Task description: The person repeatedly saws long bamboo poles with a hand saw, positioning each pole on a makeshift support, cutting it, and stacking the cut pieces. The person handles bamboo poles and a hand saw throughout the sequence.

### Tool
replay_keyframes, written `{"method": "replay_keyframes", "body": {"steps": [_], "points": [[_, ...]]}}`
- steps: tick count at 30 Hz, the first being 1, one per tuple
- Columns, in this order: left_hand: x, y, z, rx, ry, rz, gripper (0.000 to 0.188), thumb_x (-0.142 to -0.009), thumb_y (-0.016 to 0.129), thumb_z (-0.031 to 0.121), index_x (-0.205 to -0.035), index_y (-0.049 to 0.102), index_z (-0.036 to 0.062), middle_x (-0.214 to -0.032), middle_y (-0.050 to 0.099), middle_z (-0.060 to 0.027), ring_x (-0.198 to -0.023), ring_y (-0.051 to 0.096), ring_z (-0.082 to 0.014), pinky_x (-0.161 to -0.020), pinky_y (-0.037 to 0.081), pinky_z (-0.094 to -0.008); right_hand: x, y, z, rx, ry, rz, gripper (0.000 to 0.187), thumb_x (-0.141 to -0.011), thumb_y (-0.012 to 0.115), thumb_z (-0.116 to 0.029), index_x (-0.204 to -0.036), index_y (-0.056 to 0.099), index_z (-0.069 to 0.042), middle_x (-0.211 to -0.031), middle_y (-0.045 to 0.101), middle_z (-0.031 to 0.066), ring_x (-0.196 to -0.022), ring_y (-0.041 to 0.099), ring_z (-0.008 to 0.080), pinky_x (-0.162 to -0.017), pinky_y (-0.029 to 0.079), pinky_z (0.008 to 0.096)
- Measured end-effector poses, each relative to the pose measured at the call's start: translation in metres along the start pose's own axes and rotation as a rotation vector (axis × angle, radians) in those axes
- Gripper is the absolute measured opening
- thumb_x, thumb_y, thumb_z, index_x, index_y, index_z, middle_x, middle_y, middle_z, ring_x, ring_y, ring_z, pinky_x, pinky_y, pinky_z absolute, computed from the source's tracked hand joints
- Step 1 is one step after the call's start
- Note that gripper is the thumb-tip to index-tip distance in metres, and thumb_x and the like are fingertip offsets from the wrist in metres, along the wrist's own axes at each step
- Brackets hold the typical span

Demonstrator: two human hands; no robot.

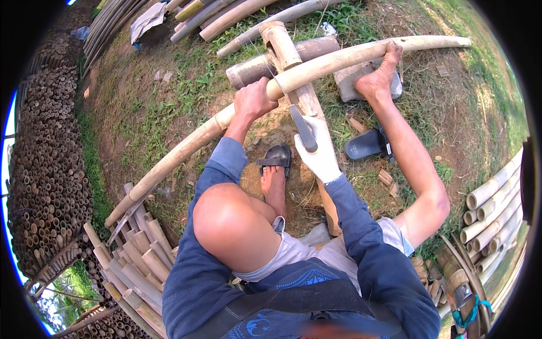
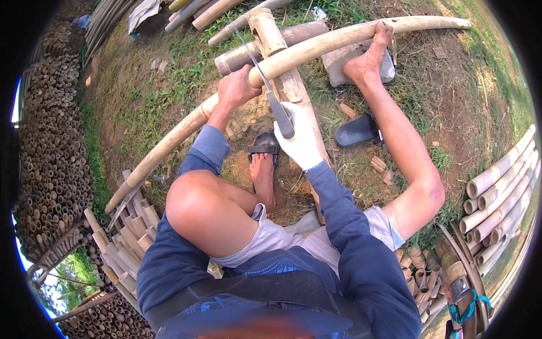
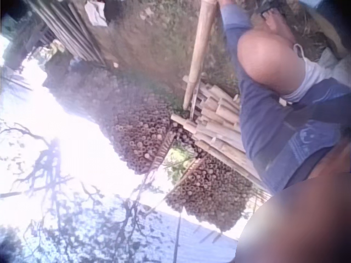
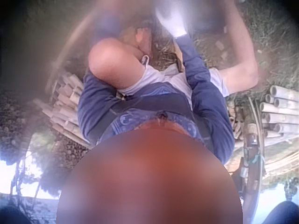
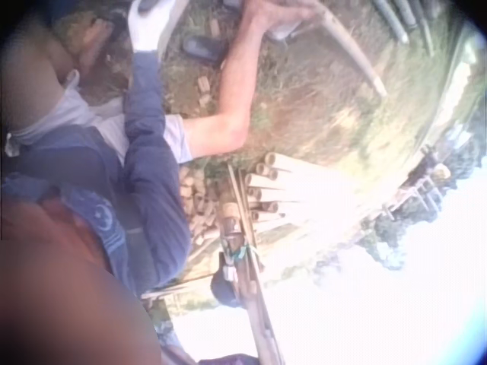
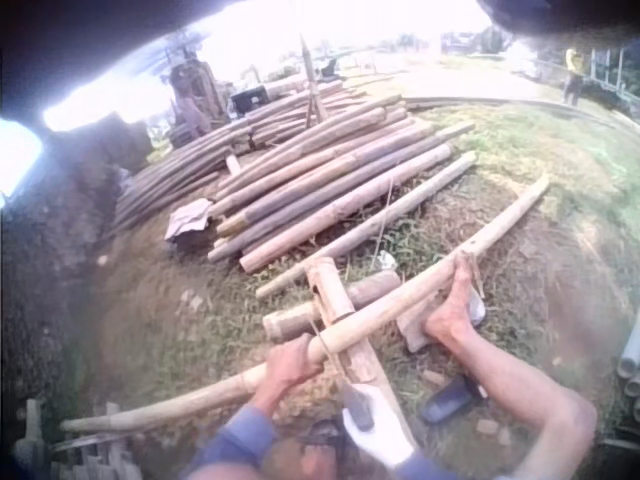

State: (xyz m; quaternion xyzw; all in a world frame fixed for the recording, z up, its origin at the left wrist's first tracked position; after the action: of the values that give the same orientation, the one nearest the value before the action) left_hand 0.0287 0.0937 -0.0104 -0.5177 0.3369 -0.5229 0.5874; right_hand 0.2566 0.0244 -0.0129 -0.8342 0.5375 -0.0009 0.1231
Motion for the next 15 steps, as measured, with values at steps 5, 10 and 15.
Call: {"method": "replay_keyframes", "body": {"steps": [5, 10, 15], "points": [[0.015, -0.008, -0.004, -0.015, 0.070, 0.245, 0.053, -0.076, 0.091, 0.034, -0.116, 0.067, 0.0091, -0.110, 0.079, -0.0171, -0.102, 0.078, -0.0385, -0.089, 0.062, -0.0511, -0.015, -0.015, -0.075, 0.062, -0.057, 0.032, 0.051, -0.095, 0.080, -0.009, -0.142, 0.063, -0.002, -0.122, 0.075, 0.0186, -0.112, 0.076, 0.0302, -0.098, 0.059, 0.0384], [0.001, -0.005, -0.013, 0.007, 0.008, 0.008, 0.058, -0.076, 0.088, 0.037, -0.125, 0.070, 0.0125, -0.107, 0.081, -0.0211, -0.102, 0.077, -0.0424, -0.091, 0.060, -0.0532, 0.079, -0.053, -0.070, 0.091, 0.023, 0.004, 0.056, -0.096, 0.080, -0.009, -0.148, 0.059, -0.004, -0.135, 0.070, 0.0170, -0.126, 0.072, 0.0283, -0.105, 0.056, 0.0380], [0.003, -0.008, -0.016, 0.026, -0.011, -0.020, 0.056, -0.076, 0.086, 0.037, -0.121, 0.069, 0.0096, -0.110, 0.080, -0.0219, -0.104, 0.077, -0.0433, -0.093, 0.060, -0.0527, 0.164, -0.086, -0.088, 0.139, 0.116, -0.024, 0.055, -0.094, 0.078, -0.003, -0.146, 0.060, -0.001, -0.139, 0.067, 0.0192, -0.130, 0.069, 0.0299, -0.112, 0.053, 0.0414]]}}
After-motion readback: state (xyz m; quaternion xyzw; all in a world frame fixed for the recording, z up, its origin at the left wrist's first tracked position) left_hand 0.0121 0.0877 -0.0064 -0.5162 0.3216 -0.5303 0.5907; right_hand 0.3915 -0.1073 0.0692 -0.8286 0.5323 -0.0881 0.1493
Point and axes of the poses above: each hand's wrist, its own x-axis away from the middle knuckle, its own y-axis out of the palm, z = x × y, the point moved 10 cm from there along -x, towards the middle knuckle
